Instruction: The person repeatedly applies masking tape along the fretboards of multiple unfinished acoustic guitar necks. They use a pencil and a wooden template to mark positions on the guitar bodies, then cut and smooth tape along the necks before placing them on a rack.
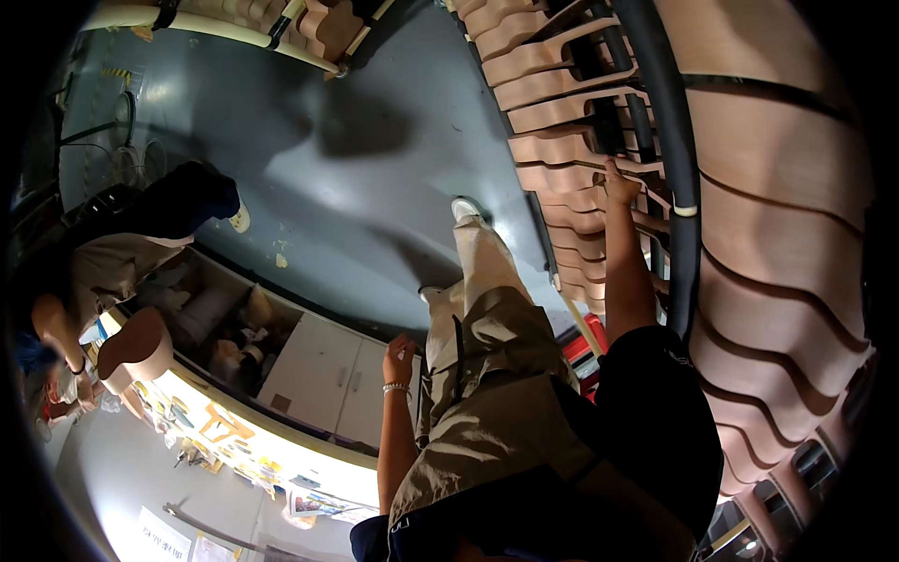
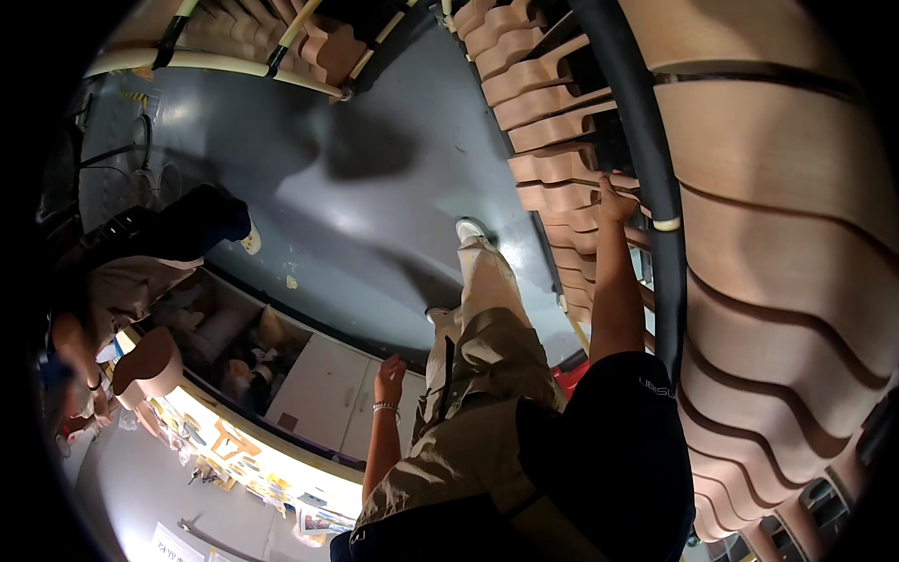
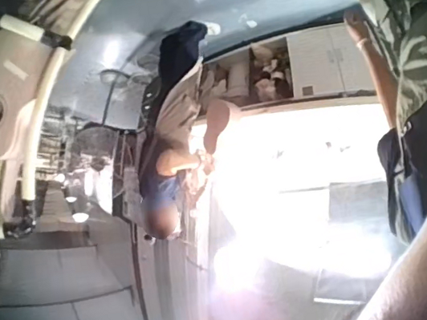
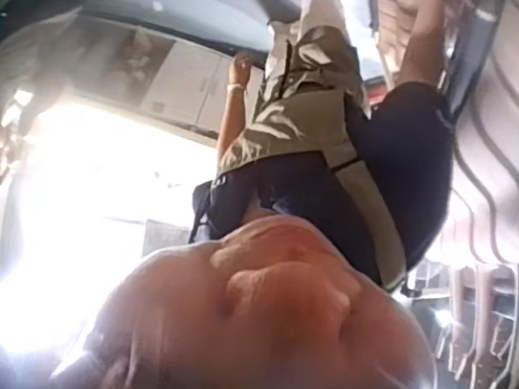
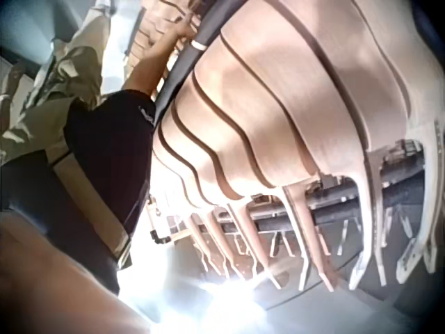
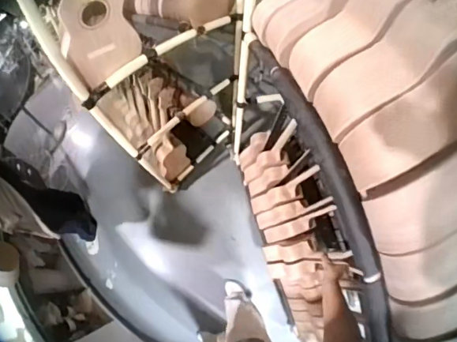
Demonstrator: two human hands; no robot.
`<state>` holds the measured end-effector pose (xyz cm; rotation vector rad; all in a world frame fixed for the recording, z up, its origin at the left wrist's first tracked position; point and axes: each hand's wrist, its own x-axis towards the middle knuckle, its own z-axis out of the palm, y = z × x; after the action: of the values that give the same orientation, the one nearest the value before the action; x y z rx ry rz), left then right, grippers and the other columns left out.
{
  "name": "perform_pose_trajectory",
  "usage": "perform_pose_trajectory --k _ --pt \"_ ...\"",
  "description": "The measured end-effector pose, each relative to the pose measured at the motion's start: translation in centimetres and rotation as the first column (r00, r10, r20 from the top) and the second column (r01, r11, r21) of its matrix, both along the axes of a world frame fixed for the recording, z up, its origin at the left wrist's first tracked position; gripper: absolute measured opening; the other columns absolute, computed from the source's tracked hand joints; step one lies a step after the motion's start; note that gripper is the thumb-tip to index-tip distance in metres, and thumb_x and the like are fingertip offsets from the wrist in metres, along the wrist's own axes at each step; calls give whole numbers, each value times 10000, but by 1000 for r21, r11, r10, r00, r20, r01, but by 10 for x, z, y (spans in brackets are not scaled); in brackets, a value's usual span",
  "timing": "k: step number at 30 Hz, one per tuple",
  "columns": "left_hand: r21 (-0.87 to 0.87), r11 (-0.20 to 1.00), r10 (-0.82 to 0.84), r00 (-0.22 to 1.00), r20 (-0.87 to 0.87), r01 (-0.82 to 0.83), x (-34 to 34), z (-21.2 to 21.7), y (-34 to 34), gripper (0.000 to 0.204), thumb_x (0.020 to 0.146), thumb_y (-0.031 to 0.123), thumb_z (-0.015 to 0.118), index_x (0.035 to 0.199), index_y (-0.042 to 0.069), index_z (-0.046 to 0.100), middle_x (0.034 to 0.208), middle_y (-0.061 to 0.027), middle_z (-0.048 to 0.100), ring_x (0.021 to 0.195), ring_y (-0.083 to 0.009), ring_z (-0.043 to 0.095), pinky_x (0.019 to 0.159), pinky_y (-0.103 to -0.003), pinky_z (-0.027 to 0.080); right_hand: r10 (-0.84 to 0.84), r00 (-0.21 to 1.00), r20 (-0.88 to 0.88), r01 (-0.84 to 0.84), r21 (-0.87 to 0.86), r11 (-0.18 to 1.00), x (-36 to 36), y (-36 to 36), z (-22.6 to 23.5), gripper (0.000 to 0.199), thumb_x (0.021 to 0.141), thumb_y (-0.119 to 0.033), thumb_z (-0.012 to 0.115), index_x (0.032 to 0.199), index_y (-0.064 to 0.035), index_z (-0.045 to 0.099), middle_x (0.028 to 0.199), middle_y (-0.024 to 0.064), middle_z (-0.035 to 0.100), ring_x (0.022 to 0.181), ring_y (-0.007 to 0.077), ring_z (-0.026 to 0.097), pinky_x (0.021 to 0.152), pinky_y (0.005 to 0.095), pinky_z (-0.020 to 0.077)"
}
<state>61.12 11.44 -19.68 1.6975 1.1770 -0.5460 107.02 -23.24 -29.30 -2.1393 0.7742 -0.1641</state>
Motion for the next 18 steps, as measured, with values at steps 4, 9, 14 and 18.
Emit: perform_pose_trajectory --k 4,9,14,18 --pt "-48 996 -77 996 -45 75 5 0 -2 407 813 272 665 1126 26 577 1028 -130 644 970 -238 623 829 -343 478 -77 939 335 -73 413 908 10 -79 -92 322 648 -68 811 900 23 633 917 79 655 781 180 619 687 336 541" --pt "-82 996 -50 998 -41 47 22 -6 -9 395 821 260 656 1128 25 571 1012 -127 650 954 -233 630 828 -342 482 -500 814 -296 579 339 741 48 -44 -50 242 726 5 731 949 18 638 958 128 637 890 248 618 775 380 578" --pt "-38 999 -13 1000 13 14 45 10 -1 359 829 219 649 1118 21 573 996 -124 653 933 -228 636 815 -333 487 -585 747 -314 663 288 691 47 -19 -31 182 756 -2 706 925 34 649 973 129 638 814 213 626 681 309 586" --pt "-40 999 -29 1000 -7 28 48 11 1 344 853 215 624 1119 4 571 1024 -146 647 946 -231 631 812 -331 490 -567 710 -417 704 434 562 54 -60 -91 60 811 -124 681 806 -71 653 835 84 602 583 144 542 475 260 462"
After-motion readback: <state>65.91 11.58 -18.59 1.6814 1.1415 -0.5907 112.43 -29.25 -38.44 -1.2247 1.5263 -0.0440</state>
